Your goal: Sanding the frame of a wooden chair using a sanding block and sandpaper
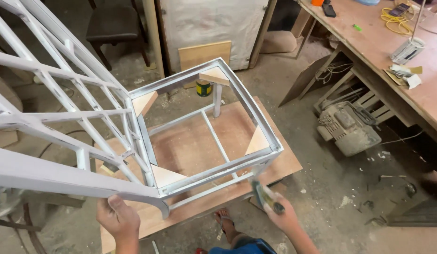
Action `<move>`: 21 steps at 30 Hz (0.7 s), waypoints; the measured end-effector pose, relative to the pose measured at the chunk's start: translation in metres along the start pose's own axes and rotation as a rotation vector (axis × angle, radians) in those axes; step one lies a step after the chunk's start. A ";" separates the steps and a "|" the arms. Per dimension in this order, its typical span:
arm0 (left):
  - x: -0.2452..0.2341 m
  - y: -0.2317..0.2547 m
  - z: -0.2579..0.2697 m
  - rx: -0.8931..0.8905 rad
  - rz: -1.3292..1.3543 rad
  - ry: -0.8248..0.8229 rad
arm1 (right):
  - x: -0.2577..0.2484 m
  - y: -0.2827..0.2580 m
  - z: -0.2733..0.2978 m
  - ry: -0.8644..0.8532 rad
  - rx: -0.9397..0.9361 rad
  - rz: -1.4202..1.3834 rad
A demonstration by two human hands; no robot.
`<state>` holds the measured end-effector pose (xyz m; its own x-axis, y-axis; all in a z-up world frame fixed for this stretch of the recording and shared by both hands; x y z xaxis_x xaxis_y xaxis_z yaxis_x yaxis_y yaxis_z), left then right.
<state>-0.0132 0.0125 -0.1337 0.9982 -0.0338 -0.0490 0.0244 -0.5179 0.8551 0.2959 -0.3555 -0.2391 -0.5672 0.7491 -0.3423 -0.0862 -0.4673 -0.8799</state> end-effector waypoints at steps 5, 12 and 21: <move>0.034 0.018 -0.018 -0.122 0.523 -0.075 | -0.014 0.023 0.021 -0.082 -0.077 0.444; 0.083 0.060 -0.072 -0.254 0.743 0.077 | -0.014 -0.012 0.001 -0.007 -0.236 0.500; 0.133 0.076 -0.235 -0.326 0.480 0.055 | 0.100 0.020 -0.128 0.256 -0.486 0.476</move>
Point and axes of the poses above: each hand's wrist, its own z-axis away from the middle knuckle, its own x-axis out of the palm, y = z × x, the point moved 4 cm from there along -z, towards the middle knuckle, and after that the axes turned 3 degrees about z, right-handed, at the moved point
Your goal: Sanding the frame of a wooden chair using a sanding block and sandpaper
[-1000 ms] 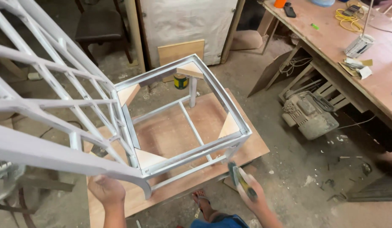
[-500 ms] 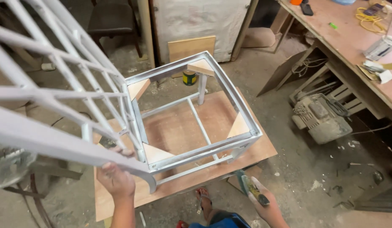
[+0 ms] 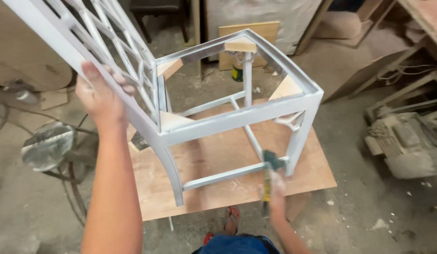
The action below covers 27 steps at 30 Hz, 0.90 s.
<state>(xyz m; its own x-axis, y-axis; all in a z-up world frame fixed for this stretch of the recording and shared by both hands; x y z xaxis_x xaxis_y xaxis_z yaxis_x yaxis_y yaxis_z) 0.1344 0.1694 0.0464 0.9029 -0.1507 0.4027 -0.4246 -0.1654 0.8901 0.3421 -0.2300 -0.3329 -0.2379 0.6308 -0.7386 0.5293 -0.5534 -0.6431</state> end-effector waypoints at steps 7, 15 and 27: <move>0.035 0.007 -0.069 -0.057 -0.096 0.019 | 0.057 -0.193 0.038 -1.085 -0.605 -0.580; 0.042 -0.016 -0.125 -0.016 -0.096 0.084 | 0.061 -0.140 -0.003 -0.674 -0.373 -0.511; 0.040 -0.046 -0.190 -0.015 -0.046 0.082 | 0.148 0.029 0.023 -0.917 0.378 -0.026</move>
Point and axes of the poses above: each hand's wrist, its own z-axis away from the middle knuckle, its own x-axis out of the palm, y = z × x, the point moved 4 cm from there along -z, towards the middle knuckle, and after that the axes turned 3 degrees about z, right-handed, at the moved point
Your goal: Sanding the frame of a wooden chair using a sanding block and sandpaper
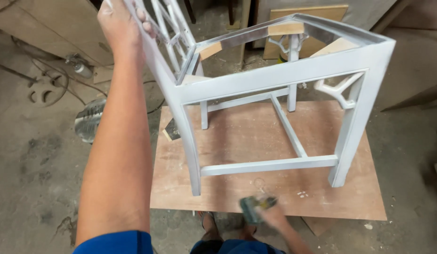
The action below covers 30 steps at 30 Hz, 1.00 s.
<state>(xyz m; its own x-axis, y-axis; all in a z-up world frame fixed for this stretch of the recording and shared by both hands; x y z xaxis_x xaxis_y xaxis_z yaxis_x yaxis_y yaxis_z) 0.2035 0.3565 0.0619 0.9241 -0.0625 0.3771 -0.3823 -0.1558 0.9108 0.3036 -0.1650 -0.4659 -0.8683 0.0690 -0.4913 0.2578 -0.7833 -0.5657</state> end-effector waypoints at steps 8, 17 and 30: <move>-0.013 -0.018 -0.005 0.048 0.001 -0.092 | -0.024 0.083 -0.045 0.247 0.433 -1.211; -0.028 0.025 0.087 0.235 -0.425 -0.154 | -0.078 0.031 0.069 0.412 0.334 -0.984; -0.154 -0.011 0.257 0.254 -0.558 -0.326 | -0.062 -0.202 0.158 0.413 -0.112 -1.607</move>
<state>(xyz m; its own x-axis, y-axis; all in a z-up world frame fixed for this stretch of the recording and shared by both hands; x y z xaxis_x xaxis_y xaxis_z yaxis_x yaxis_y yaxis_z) 0.0656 0.1145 -0.0492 0.9508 -0.1930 -0.2423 0.1257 -0.4745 0.8712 0.2388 -0.1084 -0.2167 -0.1029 0.8708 0.4808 -0.6866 0.2876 -0.6677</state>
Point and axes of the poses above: each hand's wrist, its own z-axis away from the middle knuckle, its own x-axis out of the palm, y = z × x, the point moved 4 cm from there along -z, towards the middle knuckle, and after that the axes turned 3 degrees about z, right-handed, at the moved point
